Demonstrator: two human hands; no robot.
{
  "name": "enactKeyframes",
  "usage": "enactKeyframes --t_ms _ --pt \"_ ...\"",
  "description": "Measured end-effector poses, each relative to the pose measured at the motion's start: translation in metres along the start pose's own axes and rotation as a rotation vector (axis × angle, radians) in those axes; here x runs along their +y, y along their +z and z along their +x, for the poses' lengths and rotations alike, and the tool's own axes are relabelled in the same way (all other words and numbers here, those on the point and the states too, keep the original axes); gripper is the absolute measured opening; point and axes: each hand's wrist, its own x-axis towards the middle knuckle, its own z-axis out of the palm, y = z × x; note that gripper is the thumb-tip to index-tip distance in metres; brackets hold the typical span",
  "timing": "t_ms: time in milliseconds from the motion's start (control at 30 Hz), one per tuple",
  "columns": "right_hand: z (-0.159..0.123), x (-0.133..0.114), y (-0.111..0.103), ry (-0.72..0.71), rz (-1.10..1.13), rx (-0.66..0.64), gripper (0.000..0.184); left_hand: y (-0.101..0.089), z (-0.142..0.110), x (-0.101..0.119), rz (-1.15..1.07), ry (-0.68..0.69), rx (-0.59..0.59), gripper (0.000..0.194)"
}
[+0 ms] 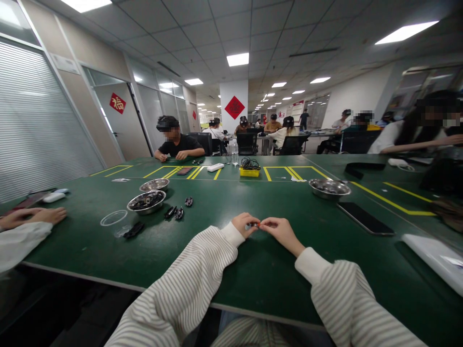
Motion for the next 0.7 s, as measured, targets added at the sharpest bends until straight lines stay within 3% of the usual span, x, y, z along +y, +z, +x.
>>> enactKeyframes --t_ms 133,233,500,700 --pt "0.0 0.0 -0.001 0.014 -0.043 -0.053 0.026 0.002 0.002 -0.007 0.045 -0.046 0.032 0.016" --pt "0.0 -0.001 -0.001 0.0 -0.103 -0.086 0.027 -0.003 0.006 -0.024 0.141 -0.141 0.048 0.015" --pt "-0.002 0.0 0.0 0.007 -0.109 -0.112 0.026 -0.053 0.0 -0.087 0.506 -0.606 0.113 0.01" --pt "-0.002 0.001 0.001 0.0 -0.112 -0.121 0.026 -0.068 -0.011 -0.102 0.501 -0.74 0.106 0.003"
